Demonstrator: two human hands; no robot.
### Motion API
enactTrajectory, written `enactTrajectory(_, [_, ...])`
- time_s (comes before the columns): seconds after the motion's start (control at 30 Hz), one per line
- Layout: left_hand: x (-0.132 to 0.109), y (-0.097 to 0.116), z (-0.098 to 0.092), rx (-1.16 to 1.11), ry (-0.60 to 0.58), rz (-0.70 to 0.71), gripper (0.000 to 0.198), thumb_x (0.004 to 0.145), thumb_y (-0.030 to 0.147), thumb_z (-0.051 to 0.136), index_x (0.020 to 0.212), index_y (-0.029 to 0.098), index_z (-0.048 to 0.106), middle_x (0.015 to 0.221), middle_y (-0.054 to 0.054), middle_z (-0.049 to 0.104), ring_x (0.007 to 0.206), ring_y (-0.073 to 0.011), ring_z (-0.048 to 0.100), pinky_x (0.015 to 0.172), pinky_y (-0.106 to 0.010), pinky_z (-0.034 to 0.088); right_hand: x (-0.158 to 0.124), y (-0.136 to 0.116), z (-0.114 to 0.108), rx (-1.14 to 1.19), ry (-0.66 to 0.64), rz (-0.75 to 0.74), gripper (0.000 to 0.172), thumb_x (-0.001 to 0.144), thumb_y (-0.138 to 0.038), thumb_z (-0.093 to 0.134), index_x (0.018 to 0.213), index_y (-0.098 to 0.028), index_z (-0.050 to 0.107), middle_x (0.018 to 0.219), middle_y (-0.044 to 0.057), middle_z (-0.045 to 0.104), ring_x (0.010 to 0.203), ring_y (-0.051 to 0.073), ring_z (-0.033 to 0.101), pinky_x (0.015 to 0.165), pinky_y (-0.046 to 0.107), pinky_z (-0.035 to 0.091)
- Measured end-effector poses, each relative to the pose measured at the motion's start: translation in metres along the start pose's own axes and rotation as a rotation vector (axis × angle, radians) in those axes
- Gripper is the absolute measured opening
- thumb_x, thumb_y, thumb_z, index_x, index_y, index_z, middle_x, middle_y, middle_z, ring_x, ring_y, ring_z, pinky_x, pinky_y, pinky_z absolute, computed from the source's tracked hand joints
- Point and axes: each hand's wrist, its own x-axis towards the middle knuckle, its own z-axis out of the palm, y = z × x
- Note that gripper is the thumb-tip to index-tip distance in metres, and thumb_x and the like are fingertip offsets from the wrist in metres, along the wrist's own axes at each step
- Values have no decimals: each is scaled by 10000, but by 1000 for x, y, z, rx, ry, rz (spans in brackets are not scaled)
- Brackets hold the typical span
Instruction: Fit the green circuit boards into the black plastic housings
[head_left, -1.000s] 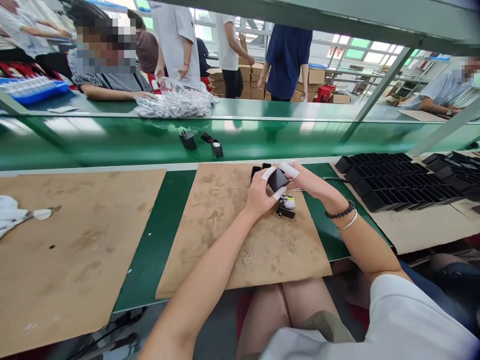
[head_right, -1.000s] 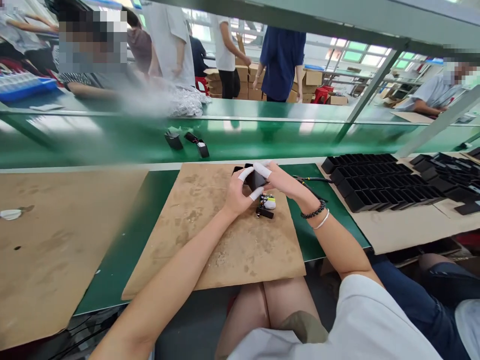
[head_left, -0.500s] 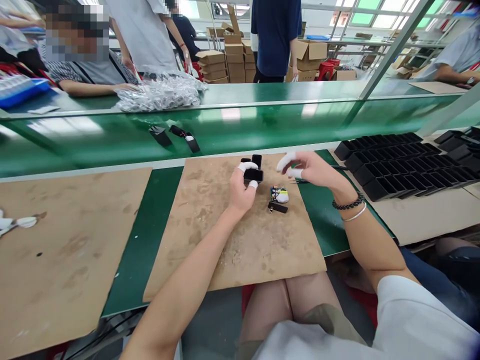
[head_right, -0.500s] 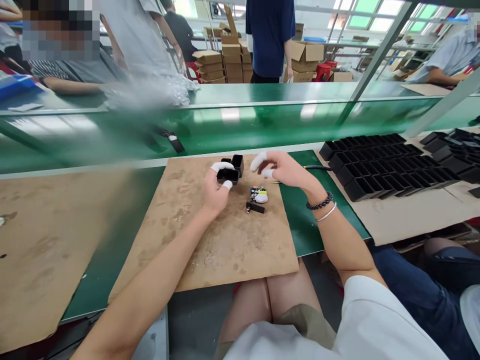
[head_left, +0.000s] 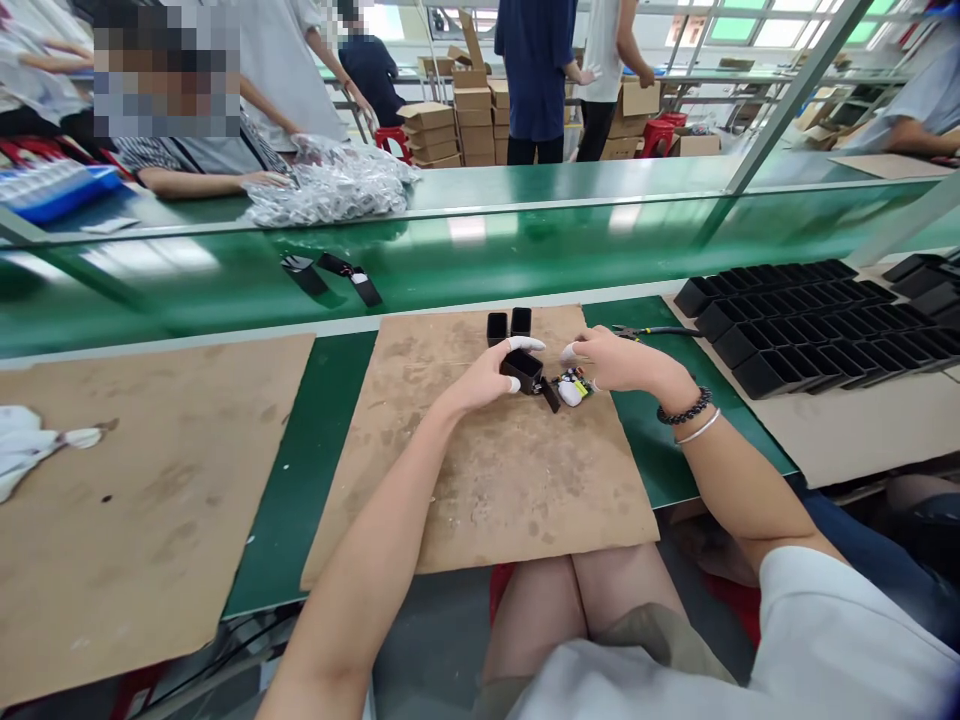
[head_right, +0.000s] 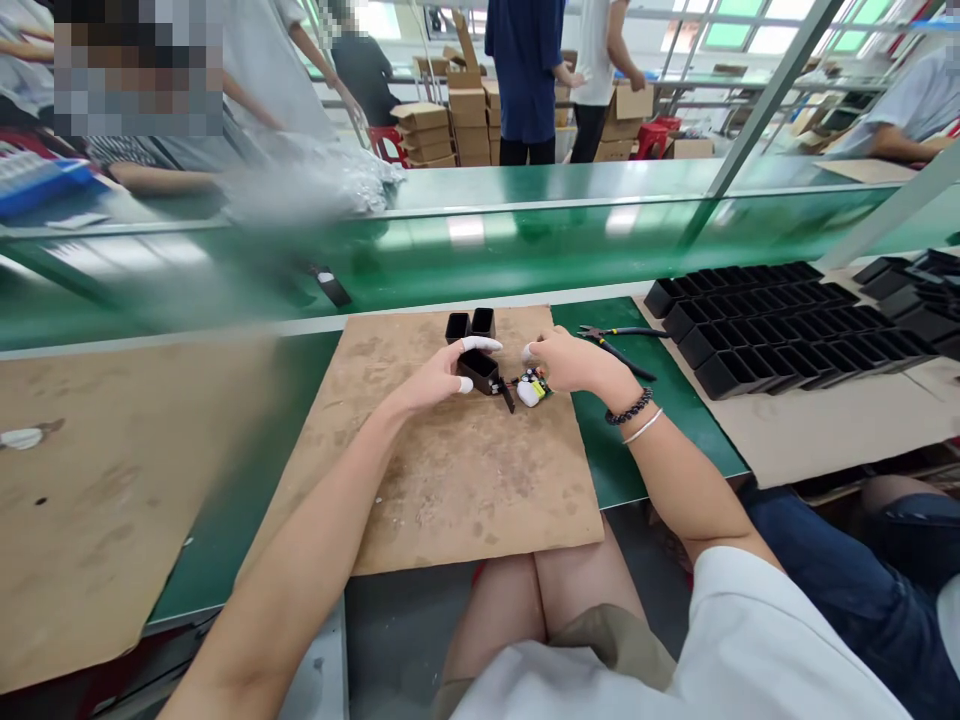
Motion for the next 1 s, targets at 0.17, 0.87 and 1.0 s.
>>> enactTrajectory(0.17, [-7,1,-2,145,-37,-40,870,562,119,714,1408,261,574,1324,-88,653,1161,-307,656,1045,-466,550,-1,-15,3,-91,-38,-5,280,731,-17,623,972,-156,650,1010,133,645,849,252,605,616,291,366])
enactTrajectory(0.87, [-1,-8,48,135,429,-61,781,606,228,902,1256,185,470,1332,-153,552,1274,-315,560,1153,-506,429,20,14,1,1518,400,-176,489,628,-394,853,1033,-196,665,1144,133,757,1094,329,734,996,509,573])
enactTrajectory(1.0, [1,-14,47,33,409,-155,772,528,129,921,1156,208,480,1120,-71,626,1100,-273,636,1069,-499,504,26,14,6,1536,468,-162,475,581,-368,907,959,-190,680,1048,101,761,1067,316,736,979,473,587])
